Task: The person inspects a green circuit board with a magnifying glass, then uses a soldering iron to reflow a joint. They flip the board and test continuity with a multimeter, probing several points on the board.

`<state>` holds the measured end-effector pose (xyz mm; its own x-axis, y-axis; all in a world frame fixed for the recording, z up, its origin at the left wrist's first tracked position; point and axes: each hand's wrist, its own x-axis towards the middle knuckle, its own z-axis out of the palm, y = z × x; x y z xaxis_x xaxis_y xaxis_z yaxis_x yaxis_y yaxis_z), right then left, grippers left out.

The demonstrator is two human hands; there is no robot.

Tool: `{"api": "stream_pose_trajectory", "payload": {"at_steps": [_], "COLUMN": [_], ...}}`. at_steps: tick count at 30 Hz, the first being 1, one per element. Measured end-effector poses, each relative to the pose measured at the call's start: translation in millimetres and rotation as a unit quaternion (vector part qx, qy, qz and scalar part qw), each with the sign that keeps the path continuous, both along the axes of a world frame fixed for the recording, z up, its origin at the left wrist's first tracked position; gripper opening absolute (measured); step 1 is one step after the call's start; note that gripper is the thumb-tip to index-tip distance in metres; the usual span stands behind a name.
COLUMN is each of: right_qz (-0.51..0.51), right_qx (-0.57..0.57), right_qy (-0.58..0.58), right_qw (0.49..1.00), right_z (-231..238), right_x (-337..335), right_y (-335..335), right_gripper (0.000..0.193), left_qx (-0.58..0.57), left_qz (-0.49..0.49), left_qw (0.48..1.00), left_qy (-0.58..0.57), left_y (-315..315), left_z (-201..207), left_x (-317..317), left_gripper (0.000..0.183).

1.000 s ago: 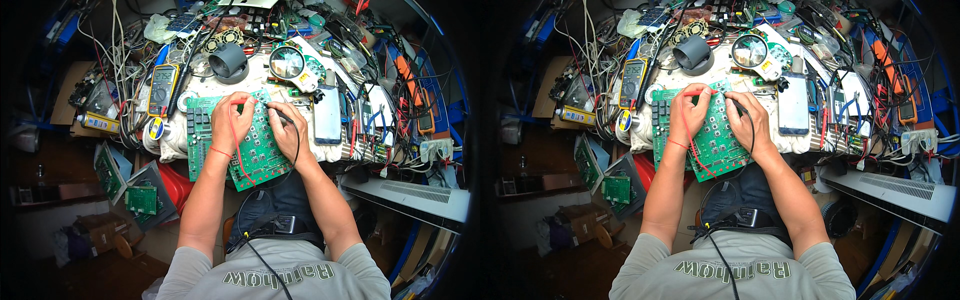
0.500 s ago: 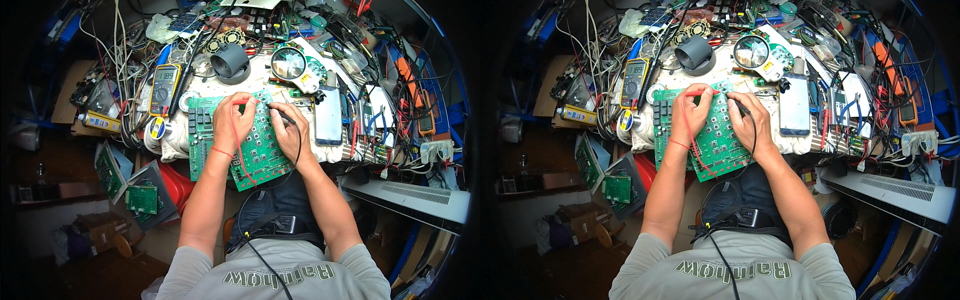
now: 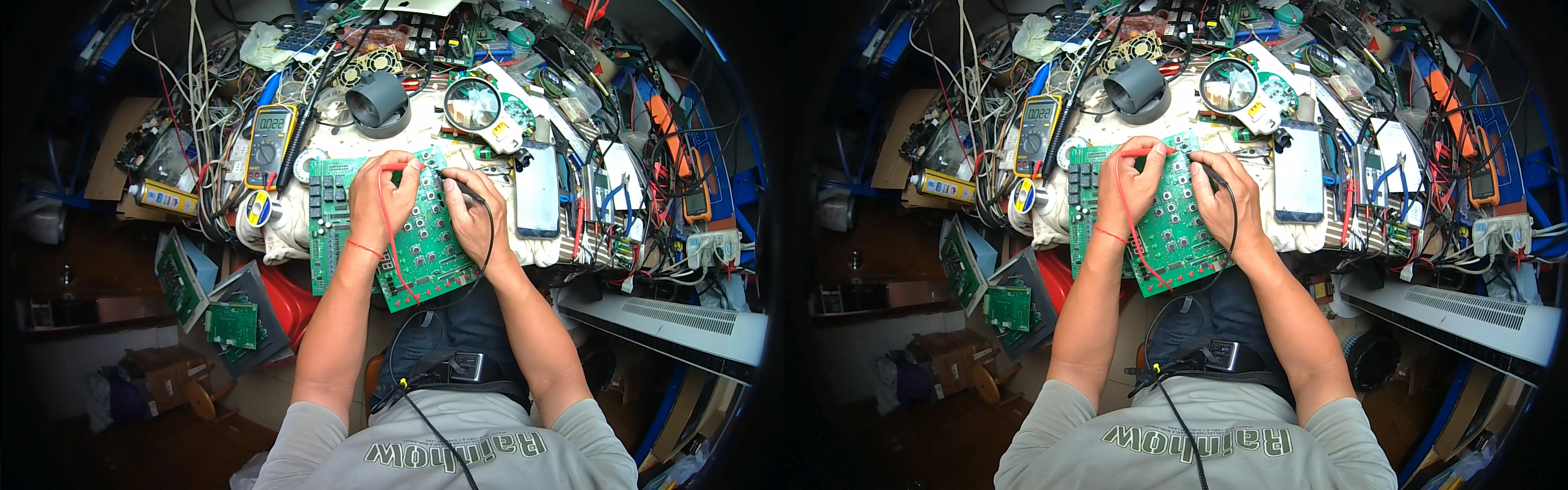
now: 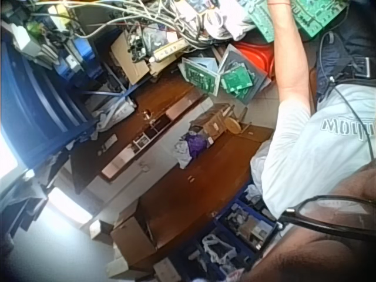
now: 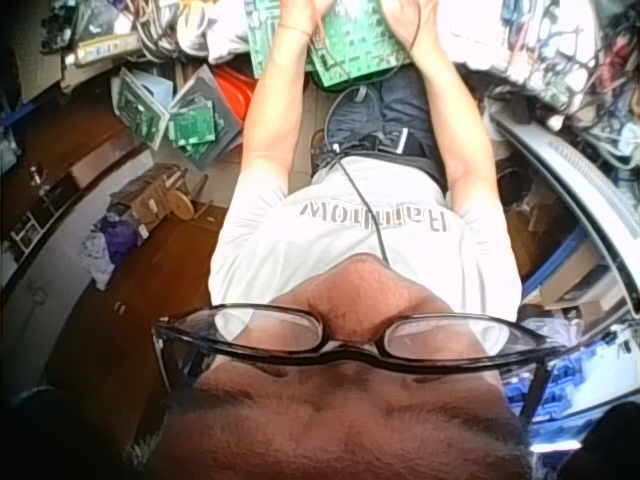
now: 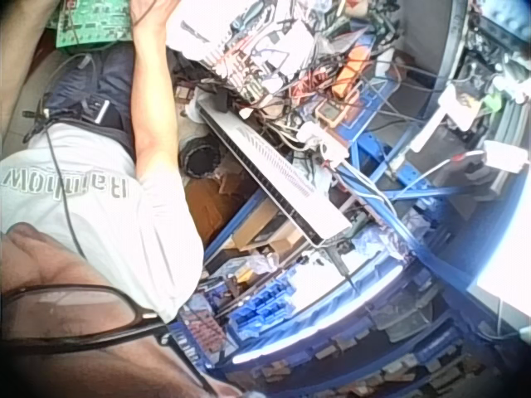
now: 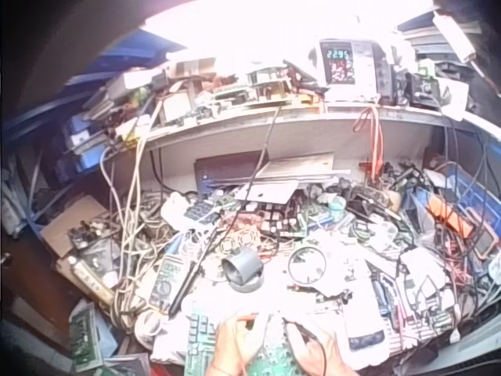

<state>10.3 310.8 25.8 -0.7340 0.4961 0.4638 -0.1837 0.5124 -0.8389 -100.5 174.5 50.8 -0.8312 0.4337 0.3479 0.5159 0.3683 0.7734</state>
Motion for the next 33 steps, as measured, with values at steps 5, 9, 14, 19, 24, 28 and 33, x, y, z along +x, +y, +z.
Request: {"api": "stream_pose_trajectory", "payload": {"at_steps": [5, 9, 14, 19, 24, 28, 33], "right_qz": [-0.001, -0.006, -0.009, -0.006, -0.003, -0.005, -0.007], "right_qx": [0.008, 0.009, 0.009, 0.004, 0.006, 0.006, 0.010], "right_qy": [0.006, 0.016, 0.017, 0.008, 0.008, 0.016, 0.012], "right_qw": [1.000, 1.000, 1.000, 1.000, 1.000, 1.000, 1.000], "right_z": [-0.2, -0.3, -0.5, -0.1, 0.9, 1.9, 2.4], "right_x": [-0.6, 0.7, 1.5, 1.3, 1.1, 1.1, 1.5], "right_y": [0.1, 0.0, -0.4, -0.2, 0.1, -0.4, 0.1], "right_gripper": [0.016, 0.016, 0.016, 0.016, 0.016, 0.016, 0.016], "left_qx": [-0.017, 0.015, 0.019, -0.013, -0.009, -0.014, 0.000], "left_qz": [-0.009, -0.001, 0.000, -0.003, -0.006, -0.010, -0.010], "left_qw": [1.000, 1.000, 1.000, 1.000, 1.000, 1.000, 1.000], "left_qy": [0.011, 0.004, 0.006, 0.014, 0.010, 0.002, 0.002], "left_y": [-1.7, 0.8, 0.2, -1.3, -1.5, -1.8, -2.4], "left_z": [0.0, -2.4, -2.3, -0.3, -0.5, 0.0, 2.7], "left_x": [-1.2, -0.7, 0.0, -0.7, -0.9, -1.2, 0.0], "left_gripper": [0.021, 0.014, 0.014, 0.021, 0.020, 0.020, 0.018]}}
